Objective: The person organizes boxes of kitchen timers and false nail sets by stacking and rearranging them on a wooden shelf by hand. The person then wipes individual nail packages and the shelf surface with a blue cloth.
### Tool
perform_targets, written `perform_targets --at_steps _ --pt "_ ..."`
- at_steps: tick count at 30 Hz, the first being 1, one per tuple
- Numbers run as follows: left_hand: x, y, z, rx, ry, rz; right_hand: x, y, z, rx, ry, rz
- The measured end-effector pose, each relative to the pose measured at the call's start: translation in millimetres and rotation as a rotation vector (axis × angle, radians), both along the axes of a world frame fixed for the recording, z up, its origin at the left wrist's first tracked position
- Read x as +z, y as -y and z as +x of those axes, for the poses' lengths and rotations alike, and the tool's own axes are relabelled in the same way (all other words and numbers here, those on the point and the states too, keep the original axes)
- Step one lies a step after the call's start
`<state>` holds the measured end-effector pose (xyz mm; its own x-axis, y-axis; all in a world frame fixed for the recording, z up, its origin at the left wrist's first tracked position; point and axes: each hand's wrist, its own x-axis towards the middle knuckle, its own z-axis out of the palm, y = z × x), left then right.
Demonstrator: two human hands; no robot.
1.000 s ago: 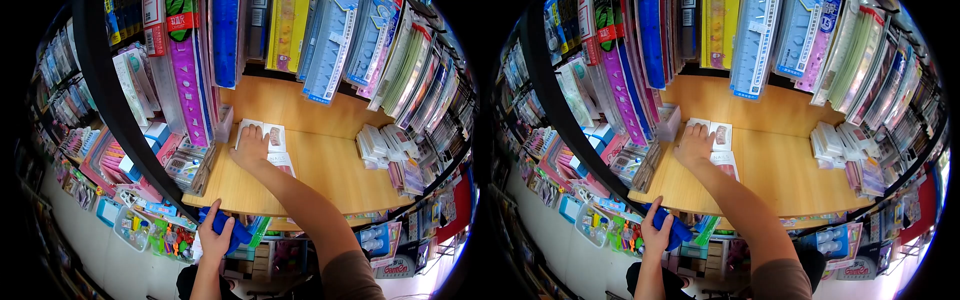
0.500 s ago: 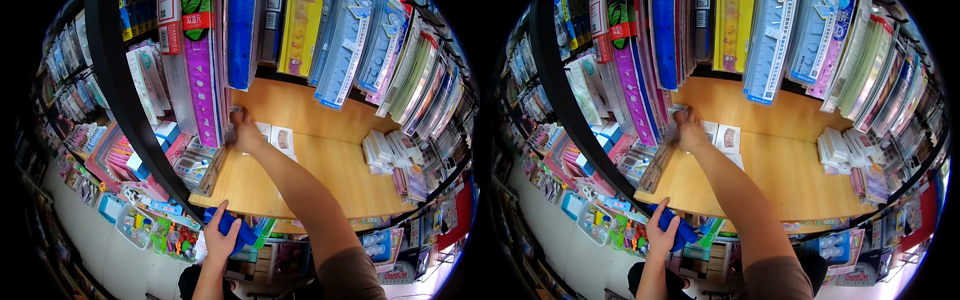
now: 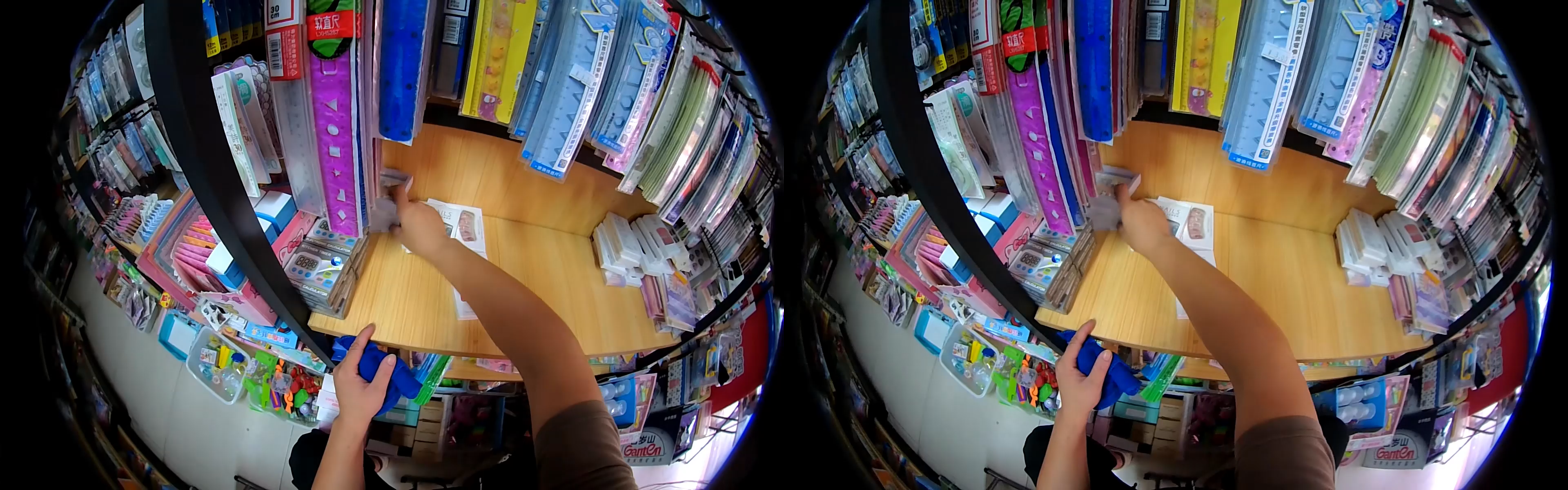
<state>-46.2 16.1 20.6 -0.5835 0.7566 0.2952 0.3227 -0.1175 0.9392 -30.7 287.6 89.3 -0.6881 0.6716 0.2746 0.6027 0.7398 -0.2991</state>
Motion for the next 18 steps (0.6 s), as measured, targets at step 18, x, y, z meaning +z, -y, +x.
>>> perform_targets --at_steps 18 --pt "1.8 -4.0 1.9 0.046 0.01 0.025 9.8 -14.2 -8.3 0.123 -0.354 -0.28"
